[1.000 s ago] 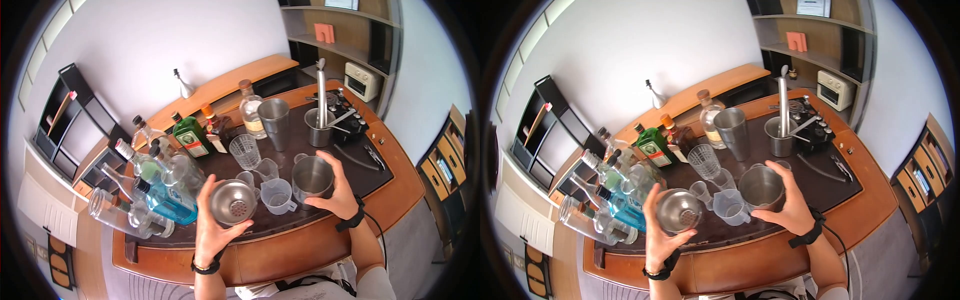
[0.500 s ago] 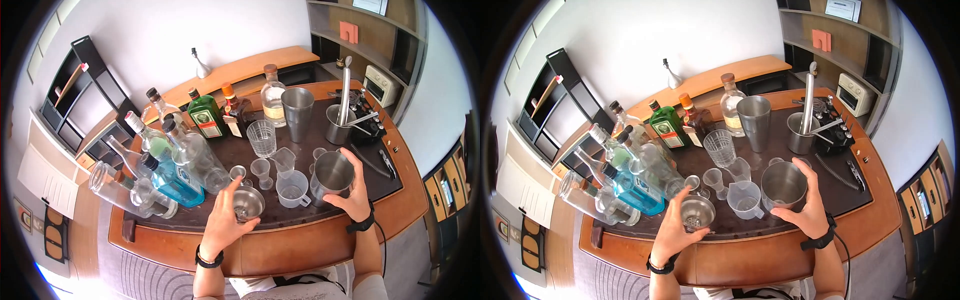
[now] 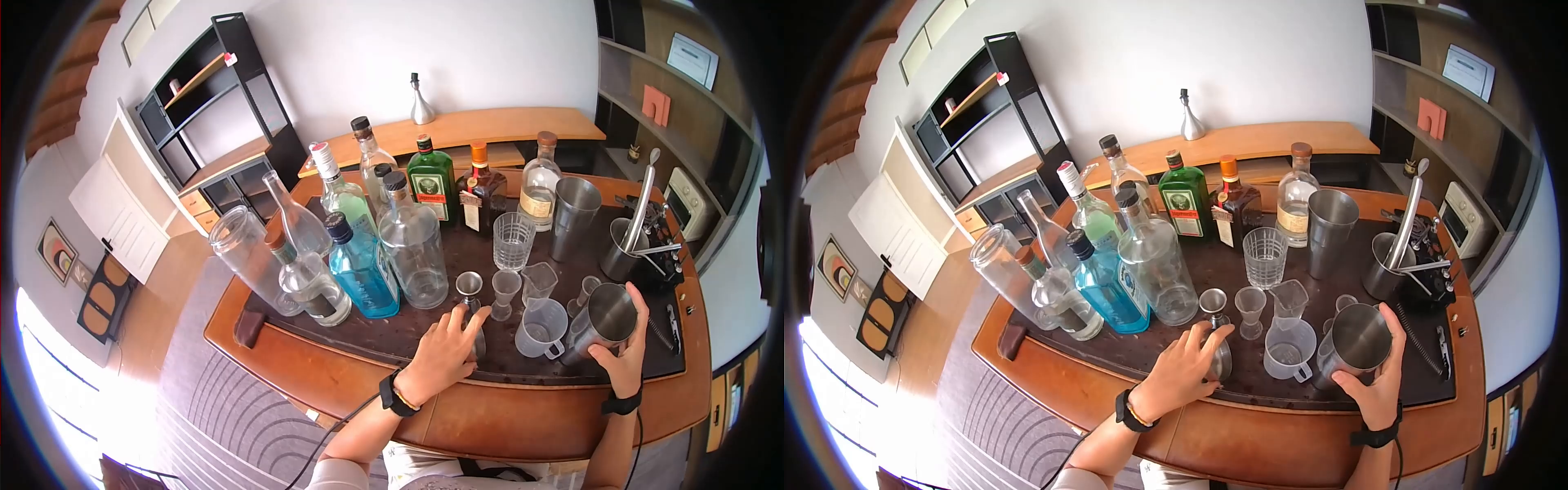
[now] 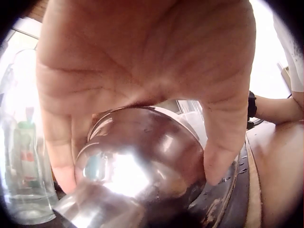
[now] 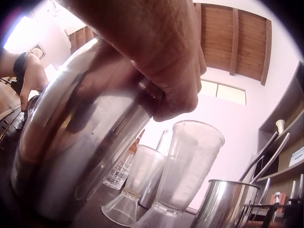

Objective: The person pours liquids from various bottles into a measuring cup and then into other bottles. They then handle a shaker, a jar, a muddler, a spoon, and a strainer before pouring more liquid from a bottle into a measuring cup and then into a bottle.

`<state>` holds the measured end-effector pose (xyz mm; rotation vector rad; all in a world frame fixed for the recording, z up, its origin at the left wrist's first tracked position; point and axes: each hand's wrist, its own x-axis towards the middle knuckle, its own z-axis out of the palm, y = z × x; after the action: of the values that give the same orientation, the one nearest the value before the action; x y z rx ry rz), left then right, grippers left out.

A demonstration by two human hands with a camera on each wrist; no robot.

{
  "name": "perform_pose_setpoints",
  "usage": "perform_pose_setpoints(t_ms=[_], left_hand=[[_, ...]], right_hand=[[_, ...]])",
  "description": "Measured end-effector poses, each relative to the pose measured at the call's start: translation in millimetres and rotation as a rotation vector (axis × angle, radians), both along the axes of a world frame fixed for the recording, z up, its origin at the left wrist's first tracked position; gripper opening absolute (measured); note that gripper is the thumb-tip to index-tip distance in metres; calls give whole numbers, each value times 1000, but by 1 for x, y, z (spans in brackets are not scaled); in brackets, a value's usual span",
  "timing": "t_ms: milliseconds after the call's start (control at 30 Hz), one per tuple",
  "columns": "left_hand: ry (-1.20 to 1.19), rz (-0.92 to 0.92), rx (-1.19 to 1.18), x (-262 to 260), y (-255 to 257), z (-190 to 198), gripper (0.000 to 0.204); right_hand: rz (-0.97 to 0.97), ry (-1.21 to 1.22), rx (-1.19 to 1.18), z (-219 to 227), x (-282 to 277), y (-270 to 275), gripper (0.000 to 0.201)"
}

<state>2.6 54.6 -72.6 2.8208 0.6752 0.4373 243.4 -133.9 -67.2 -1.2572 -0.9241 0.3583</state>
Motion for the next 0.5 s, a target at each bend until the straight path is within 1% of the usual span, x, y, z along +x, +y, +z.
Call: perform_pose_setpoints(t_ms=[167, 267, 300, 367, 467, 500], left_hand=[[-39, 30, -77, 0, -3, 1, 106], [-112, 3, -50, -6, -6, 4, 107], [-101, 7, -57, -9, -6, 6, 108], [-139, -9, -77, -17, -7, 14, 106], [-197, -17, -177, -41, -6, 35, 103], [-261, -21, -194, -53, -4, 47, 93]], right_hand=[[13, 14, 11, -1, -1, 1, 106], [33, 54, -6, 1, -1, -2, 105], [37, 33, 9, 1, -1, -1, 105], [29, 1, -4, 1, 1, -3, 105], [33, 40, -4, 2, -1, -2, 105], [37, 25, 2, 1, 0, 0, 105]])
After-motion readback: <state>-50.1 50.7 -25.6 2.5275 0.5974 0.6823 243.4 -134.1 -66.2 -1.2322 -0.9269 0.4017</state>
